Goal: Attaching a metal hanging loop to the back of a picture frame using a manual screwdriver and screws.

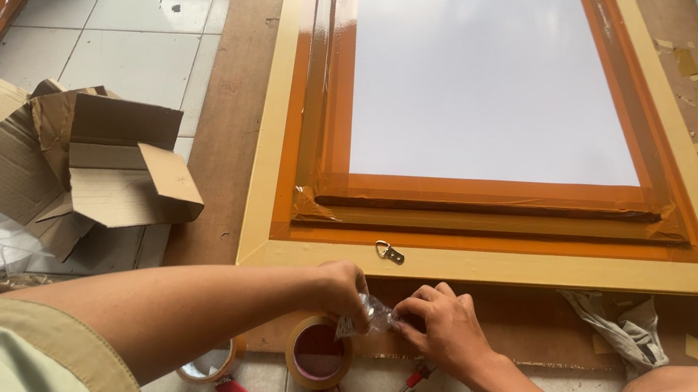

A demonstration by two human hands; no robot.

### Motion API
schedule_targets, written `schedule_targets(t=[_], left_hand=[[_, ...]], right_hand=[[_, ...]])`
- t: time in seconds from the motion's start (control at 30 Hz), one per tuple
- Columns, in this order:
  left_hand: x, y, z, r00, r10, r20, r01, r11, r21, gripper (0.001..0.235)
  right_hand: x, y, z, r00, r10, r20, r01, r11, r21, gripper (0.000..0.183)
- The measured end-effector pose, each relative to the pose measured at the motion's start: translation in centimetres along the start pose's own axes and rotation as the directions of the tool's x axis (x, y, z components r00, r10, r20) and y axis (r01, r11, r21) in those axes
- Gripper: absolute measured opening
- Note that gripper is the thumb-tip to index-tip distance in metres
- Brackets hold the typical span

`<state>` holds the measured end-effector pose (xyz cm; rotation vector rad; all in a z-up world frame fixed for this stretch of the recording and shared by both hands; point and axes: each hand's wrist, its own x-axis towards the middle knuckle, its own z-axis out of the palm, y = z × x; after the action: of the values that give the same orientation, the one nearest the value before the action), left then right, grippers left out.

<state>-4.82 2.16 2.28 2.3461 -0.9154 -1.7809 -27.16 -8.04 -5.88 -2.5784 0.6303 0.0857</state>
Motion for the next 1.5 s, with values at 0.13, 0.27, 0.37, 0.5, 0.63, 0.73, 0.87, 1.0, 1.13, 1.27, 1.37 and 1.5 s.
schedule_targets(t=[0.13,0.27,0.37,0.5,0.63,0.73,0.87,1.0,1.13,1.27,1.37,1.5], left_hand=[[0.0,-0.2,-0.3,0.993,-0.025,-0.116,0.039,0.992,0.121,0.046],[1.3,-1.3,0.8,0.995,0.045,-0.092,-0.026,0.981,0.19,0.035],[2.3,-2.2,1.3,0.997,0.039,-0.064,-0.032,0.992,0.119,0.04],[1.4,-2.7,0.7,0.998,0.022,-0.063,-0.018,0.998,0.068,0.046],[2.7,-3.5,-1.6,0.991,0.047,-0.124,-0.035,0.994,0.104,0.047],[2.6,-4.2,-3.1,0.987,0.123,-0.107,-0.087,0.953,0.291,0.06],[2.3,-5.0,-4.6,0.978,0.207,-0.035,-0.174,0.892,0.418,0.047],[2.7,-5.6,-4.3,0.97,0.244,-0.007,-0.202,0.819,0.537,0.036],[3.2,-6.5,-4.3,0.951,0.31,0.001,-0.256,0.785,0.564,0.032],[1.9,-6.6,-4.5,0.956,0.286,0.069,-0.265,0.738,0.621,0.042],[0.2,-6.4,-4.6,0.931,0.352,0.099,-0.332,0.703,0.629,0.047],[1.5,-6.9,-2.3,0.758,0.64,-0.126,-0.54,0.723,0.431,0.021]], right_hand=[[0.4,-0.4,0.3,1.0,0.0,0.014,0.0,1.0,-0.005,0.015],[0.2,-0.5,0.5,1.0,-0.007,0.006,0.008,1.0,-0.029,0.016],[0.2,-0.5,0.3,1.0,-0.012,-0.01,0.012,0.999,-0.032,0.019],[-0.1,-0.2,0.7,0.995,-0.065,-0.071,0.061,0.996,-0.06,0.014],[0.0,-0.5,0.0,0.995,-0.081,-0.063,0.079,0.996,-0.031,0.015],[-0.4,-0.5,-0.3,0.983,-0.183,-0.003,0.183,0.983,-0.023,0.02],[-0.1,0.0,0.7,0.964,-0.263,-0.039,0.259,0.962,-0.089,0.023],[0.3,-0.8,2.4,0.945,-0.269,-0.187,0.239,0.956,-0.168,0.02],[0.7,-1.9,4.0,0.929,-0.294,-0.225,0.256,0.949,-0.184,0.03],[0.6,-1.4,5.5,0.916,-0.292,-0.273,0.232,0.944,-0.233,0.007],[1.0,-0.8,5.2,0.921,-0.276,-0.274,0.206,0.944,-0.258,0.011],[0.9,-2.0,2.0,0.961,-0.053,-0.271,0.052,0.999,-0.01,0.027]])
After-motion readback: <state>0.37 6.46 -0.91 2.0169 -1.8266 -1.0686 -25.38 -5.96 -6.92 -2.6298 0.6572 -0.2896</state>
